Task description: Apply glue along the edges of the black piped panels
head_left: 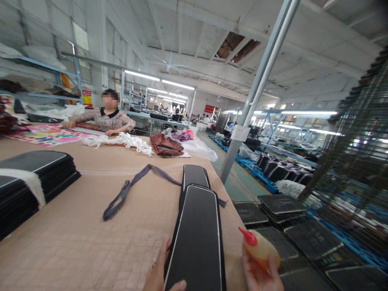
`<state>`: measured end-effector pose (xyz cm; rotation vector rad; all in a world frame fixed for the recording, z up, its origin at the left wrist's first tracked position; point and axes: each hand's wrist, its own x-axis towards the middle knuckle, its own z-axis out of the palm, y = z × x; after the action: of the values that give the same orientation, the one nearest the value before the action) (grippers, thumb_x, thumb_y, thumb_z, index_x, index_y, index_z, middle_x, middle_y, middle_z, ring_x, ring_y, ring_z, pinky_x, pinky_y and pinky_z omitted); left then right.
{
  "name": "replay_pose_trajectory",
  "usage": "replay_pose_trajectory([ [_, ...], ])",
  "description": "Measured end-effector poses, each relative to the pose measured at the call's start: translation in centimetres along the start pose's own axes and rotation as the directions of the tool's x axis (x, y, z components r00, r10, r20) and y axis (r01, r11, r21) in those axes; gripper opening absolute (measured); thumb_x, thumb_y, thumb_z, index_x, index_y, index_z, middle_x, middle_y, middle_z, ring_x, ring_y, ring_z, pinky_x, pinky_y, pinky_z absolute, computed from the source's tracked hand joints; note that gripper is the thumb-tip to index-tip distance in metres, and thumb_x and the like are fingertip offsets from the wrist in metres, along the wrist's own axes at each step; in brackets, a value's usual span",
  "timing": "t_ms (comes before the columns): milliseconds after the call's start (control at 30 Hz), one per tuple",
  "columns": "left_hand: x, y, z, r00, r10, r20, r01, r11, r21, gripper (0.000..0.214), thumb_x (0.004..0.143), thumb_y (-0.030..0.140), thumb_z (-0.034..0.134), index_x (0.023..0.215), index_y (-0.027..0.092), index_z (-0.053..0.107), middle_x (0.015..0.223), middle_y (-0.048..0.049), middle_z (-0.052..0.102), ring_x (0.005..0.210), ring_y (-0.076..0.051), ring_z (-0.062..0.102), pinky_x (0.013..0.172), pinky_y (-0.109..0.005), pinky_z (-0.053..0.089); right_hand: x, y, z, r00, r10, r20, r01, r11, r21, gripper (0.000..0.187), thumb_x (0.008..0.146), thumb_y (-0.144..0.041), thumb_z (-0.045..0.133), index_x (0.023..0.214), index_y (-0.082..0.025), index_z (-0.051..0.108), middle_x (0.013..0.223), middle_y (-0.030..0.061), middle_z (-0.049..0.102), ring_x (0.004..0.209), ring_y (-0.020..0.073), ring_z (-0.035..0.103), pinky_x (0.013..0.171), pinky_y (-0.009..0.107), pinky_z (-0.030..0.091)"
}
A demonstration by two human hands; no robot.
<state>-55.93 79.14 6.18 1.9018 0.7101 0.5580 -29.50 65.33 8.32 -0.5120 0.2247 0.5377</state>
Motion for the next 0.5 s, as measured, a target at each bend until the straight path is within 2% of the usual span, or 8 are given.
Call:
replay_pose_trajectory([
  [133, 1.3, 1.4, 0.0, 0.995, 0.076, 0.058, -0.059, 0.966, -0.251, 0.1, 0.069, 0.049, 0.055, 0.14, 0.013, -0.006, 0.144, -0.0118, 0.02, 0.132, -0.026, 0.017, 0.108, -0.038, 0.016, 1.7, 0.0, -1.8, 0.995, 0.028, 0.095, -0.027, 1.0, -0.014, 0.05, 0.068, -0.039, 0.066, 0.111, -0.019, 0.052, 0.107, 0.007, 0.059, 0.099, 0.0213, 0.054, 0.075, 0.034, 0.052],
  [233, 1.9, 2.0, -0.3, 0.984, 0.128, 0.128, -0.074, 0.929, -0.362, 0.1, 0.066, 0.055, 0.056, 0.141, 0.014, 0.005, 0.144, -0.011, 0.019, 0.132, -0.028, 0.015, 0.107, -0.039, 0.016, 3.1, -0.4, -3.5, 0.988, 0.13, 0.08, -0.134, 0.99, 0.043, 0.052, 0.068, -0.037, 0.066, 0.115, -0.021, 0.049, 0.109, 0.006, 0.058, 0.1, 0.0227, 0.054, 0.074, 0.037, 0.052],
  [300, 1.5, 2.7, -1.7, 0.984, 0.069, 0.162, -0.003, 0.926, -0.378, 0.097, 0.064, 0.054, 0.058, 0.14, 0.016, 0.012, 0.143, -0.0094, 0.024, 0.131, -0.03, 0.02, 0.106, -0.041, 0.019, 3.4, -0.7, -4.4, 0.982, 0.16, 0.101, -0.168, 0.983, 0.077, 0.054, 0.07, -0.037, 0.063, 0.117, -0.018, 0.047, 0.111, 0.0067, 0.057, 0.102, 0.0235, 0.052, 0.075, 0.037, 0.052],
  [400, -0.7, 4.0, -6.5, 0.969, -0.082, 0.232, 0.161, 0.923, -0.348, 0.094, 0.063, 0.05, 0.059, 0.14, 0.018, 0.016, 0.137, -0.0081, 0.037, 0.123, -0.031, 0.035, 0.102, -0.043, 0.028, 3.1, -0.9, -4.8, 0.978, 0.128, 0.163, -0.14, 0.988, 0.07, 0.053, 0.071, -0.033, 0.062, 0.118, -0.014, 0.046, 0.114, 0.0083, 0.056, 0.105, 0.0232, 0.05, 0.079, 0.036, 0.051],
  [500, -4.5, 4.6, -13.2, 0.941, -0.089, 0.325, 0.173, 0.955, -0.241, 0.082, 0.064, 0.049, 0.058, 0.137, 0.024, 0.028, 0.136, -0.0018, 0.04, 0.122, -0.028, 0.037, 0.101, -0.039, 0.029, 1.9, -0.7, -4.1, 0.987, 0.079, 0.139, -0.08, 0.997, 0.003, 0.05, 0.068, -0.028, 0.065, 0.113, -0.014, 0.05, 0.114, 0.0077, 0.056, 0.104, 0.0233, 0.05, 0.078, 0.036, 0.051],
])
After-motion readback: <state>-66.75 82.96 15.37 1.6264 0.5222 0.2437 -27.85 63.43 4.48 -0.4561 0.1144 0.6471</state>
